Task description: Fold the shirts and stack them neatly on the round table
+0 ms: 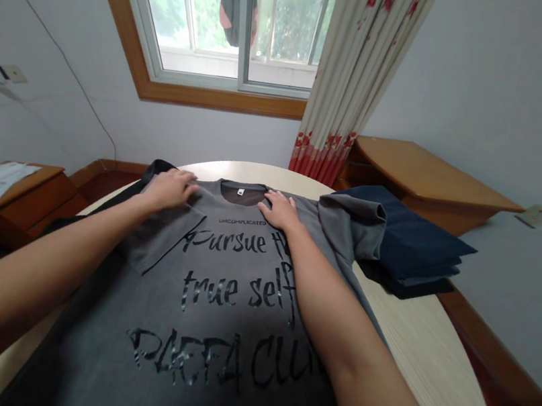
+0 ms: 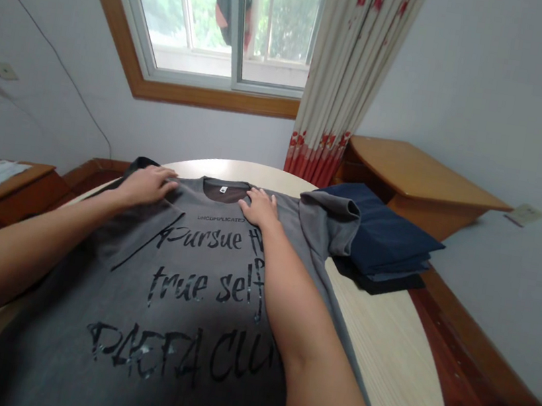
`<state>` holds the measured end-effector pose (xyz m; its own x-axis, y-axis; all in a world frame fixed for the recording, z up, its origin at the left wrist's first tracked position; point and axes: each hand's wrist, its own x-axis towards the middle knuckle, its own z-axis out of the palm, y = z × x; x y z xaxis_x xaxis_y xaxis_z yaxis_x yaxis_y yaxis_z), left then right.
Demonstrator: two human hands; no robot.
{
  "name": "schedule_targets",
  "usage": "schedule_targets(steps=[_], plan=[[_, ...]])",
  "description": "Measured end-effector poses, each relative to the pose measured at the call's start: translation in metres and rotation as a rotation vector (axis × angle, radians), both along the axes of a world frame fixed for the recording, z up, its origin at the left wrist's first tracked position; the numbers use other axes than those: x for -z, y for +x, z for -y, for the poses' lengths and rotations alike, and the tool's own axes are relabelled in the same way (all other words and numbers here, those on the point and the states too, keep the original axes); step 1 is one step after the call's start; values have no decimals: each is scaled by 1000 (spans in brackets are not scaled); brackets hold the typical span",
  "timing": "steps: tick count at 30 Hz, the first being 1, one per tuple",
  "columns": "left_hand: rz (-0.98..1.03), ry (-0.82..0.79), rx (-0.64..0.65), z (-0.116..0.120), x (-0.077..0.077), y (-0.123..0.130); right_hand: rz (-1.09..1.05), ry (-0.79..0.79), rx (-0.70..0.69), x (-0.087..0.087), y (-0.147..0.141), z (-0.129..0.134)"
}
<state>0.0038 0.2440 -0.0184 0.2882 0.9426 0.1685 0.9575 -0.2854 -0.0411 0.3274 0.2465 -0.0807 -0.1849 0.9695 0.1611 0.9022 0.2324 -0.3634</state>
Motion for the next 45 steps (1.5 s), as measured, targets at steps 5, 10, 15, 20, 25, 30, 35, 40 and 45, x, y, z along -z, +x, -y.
schedule_targets(steps=[5,10,15,20,25,30,35,40,45], plan=[[-84,-228,63,-3,34,18,15,-22,8,0,0,1],[-90,-220,-11,-13,45,20,20,-20,20,0,0,1],[-47,-217,-58,-13,41,33,24,-23,4,0,0,0],[57,-80,13,32,30,85,23,-27,9,0,0,-1],[156,-146,195,99,50,125,25,-16,13,2,1,-3],[190,-165,210,113,61,120,20,-9,12,-3,-2,1],[215,-131,213,109,58,119,-20,178,35,-36,5,17],[215,-135,208,112,56,121,-48,361,311,-73,62,56],[213,-137,208,111,58,120,-47,427,731,-78,126,93]])
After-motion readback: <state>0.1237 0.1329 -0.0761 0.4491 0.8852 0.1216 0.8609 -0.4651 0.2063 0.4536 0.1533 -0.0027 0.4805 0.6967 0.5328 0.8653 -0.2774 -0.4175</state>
